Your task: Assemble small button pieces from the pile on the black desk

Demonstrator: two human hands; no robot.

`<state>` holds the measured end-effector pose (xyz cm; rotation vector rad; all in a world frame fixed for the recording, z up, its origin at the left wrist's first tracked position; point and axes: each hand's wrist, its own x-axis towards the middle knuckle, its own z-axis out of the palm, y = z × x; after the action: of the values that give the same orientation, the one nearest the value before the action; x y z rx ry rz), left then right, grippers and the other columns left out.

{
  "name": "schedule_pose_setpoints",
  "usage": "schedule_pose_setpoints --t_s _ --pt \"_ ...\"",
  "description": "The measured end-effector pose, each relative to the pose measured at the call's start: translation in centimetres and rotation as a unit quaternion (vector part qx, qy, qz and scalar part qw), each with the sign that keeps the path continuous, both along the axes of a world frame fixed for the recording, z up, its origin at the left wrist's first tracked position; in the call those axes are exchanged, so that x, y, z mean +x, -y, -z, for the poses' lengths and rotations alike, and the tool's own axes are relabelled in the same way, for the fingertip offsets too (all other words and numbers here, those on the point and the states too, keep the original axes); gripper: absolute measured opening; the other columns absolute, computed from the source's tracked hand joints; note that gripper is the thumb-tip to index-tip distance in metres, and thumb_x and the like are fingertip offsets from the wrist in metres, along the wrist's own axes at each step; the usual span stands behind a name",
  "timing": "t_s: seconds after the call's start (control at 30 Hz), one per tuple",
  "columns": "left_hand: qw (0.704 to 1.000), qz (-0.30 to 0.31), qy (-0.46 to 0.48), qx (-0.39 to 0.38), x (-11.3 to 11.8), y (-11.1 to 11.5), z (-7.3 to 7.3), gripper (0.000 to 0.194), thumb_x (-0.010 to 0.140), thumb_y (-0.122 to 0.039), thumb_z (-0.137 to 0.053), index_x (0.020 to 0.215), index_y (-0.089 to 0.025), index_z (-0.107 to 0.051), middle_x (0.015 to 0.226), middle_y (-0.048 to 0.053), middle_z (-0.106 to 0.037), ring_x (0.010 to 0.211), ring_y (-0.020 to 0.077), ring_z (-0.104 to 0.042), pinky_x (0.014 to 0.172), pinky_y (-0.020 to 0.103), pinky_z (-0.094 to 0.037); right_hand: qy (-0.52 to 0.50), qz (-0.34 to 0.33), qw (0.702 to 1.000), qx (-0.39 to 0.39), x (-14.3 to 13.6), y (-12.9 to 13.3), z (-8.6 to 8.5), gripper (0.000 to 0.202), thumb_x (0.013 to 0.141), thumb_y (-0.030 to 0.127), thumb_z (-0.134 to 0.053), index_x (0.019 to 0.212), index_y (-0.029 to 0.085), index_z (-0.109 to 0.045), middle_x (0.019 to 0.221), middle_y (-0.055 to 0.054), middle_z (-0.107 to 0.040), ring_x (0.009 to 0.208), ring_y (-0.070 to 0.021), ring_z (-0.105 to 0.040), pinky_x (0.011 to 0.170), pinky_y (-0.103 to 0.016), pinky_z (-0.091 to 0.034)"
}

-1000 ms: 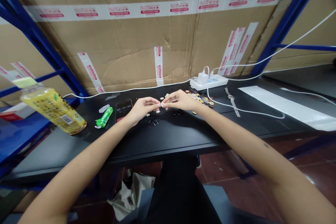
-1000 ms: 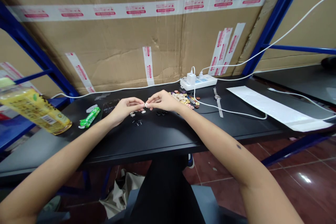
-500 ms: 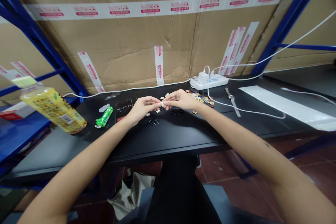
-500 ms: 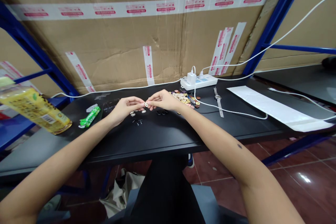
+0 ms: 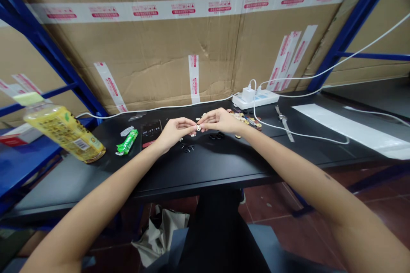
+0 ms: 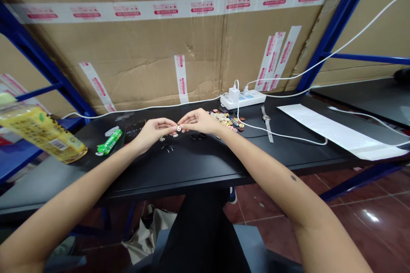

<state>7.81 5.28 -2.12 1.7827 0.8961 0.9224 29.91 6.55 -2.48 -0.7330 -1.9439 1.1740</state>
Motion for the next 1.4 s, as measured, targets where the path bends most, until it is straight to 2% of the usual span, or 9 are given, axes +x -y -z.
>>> schedule_pose_setpoints --t_s 0.17,0.37,0.57,0.8,1.0,1.23,1.4 --pt "1.000 0.003 0.005 0.000 -0.04 0.00 -0.04 0.033 0.074 -0.038 -0.077 0.094 -0.013 -0.070 0.087 0.009 -0.074 0.078 0.0160 -0.067 0.082 0.031 -0.052 -0.003 0.007 1.000 -0.001 -0.15 0.39 -0.27 0.036 0.075 0.037 -0.073 0.100 0.010 -0.073 0.085 -0.009 -0.073 0.078 -0.0157 -0.070 0.078 -0.031 -0.058" --pt "1.000 -0.001 0.010 0.002 -0.01 0.07 -0.07 0.033 0.074 -0.038 -0.077 0.094 -0.012 -0.070 0.087 0.009 -0.074 0.078 0.0166 -0.067 0.083 0.033 -0.052 -0.021 0.018 0.999 -0.020 -0.20 0.48 -0.20 0.035 0.074 0.038 -0.074 0.097 0.011 -0.074 0.088 -0.009 -0.073 0.080 -0.0165 -0.071 0.082 -0.034 -0.059" --pt "1.000 0.005 0.015 -0.004 0.21 0.28 -0.15 0.033 0.074 -0.039 -0.077 0.092 -0.012 -0.068 0.084 0.009 -0.074 0.078 0.0170 -0.067 0.083 0.033 -0.052 -0.004 -0.005 1.000 -0.027 0.01 0.01 0.13 0.044 0.067 0.037 -0.080 0.102 0.012 -0.072 0.094 -0.010 -0.074 0.087 -0.0167 -0.070 0.086 -0.032 -0.056" --pt "1.000 0.000 0.013 0.006 0.18 0.31 -0.31 0.034 0.074 -0.039 -0.076 0.093 -0.012 -0.068 0.084 0.009 -0.073 0.078 0.0169 -0.067 0.083 0.033 -0.052 -0.019 0.015 0.999 -0.033 -0.32 0.65 -0.35 0.041 0.068 0.036 -0.079 0.100 0.011 -0.073 0.090 -0.009 -0.074 0.079 -0.0153 -0.069 0.080 -0.032 -0.059" --pt "1.000 0.000 0.018 0.005 0.15 0.25 -0.20 0.033 0.075 -0.038 -0.076 0.094 -0.012 -0.069 0.085 0.009 -0.074 0.078 0.0168 -0.068 0.083 0.033 -0.053 -0.029 0.020 0.998 -0.053 -0.35 0.72 -0.51 0.042 0.066 0.033 -0.081 0.100 0.010 -0.072 0.090 -0.010 -0.074 0.081 -0.0165 -0.070 0.084 -0.034 -0.058" --pt "0.999 -0.008 0.049 0.001 0.31 0.43 -0.31 0.033 0.075 -0.037 -0.076 0.096 -0.011 -0.071 0.091 0.011 -0.075 0.083 0.0191 -0.070 0.086 0.035 -0.055 -0.046 0.055 0.997 -0.042 -0.15 0.57 -0.36 0.038 0.062 0.035 -0.083 0.090 0.011 -0.074 0.086 -0.009 -0.075 0.077 -0.0168 -0.071 0.082 -0.035 -0.058" --pt "0.998 -0.005 0.059 0.003 0.32 0.58 -0.40 0.033 0.075 -0.035 -0.077 0.097 -0.011 -0.072 0.092 0.012 -0.075 0.085 0.0200 -0.071 0.088 0.036 -0.055 -0.083 0.066 0.993 -0.061 -0.34 0.69 -0.31 0.036 0.058 0.034 -0.085 0.083 0.010 -0.075 0.082 -0.009 -0.075 0.077 -0.0176 -0.071 0.082 -0.035 -0.059"
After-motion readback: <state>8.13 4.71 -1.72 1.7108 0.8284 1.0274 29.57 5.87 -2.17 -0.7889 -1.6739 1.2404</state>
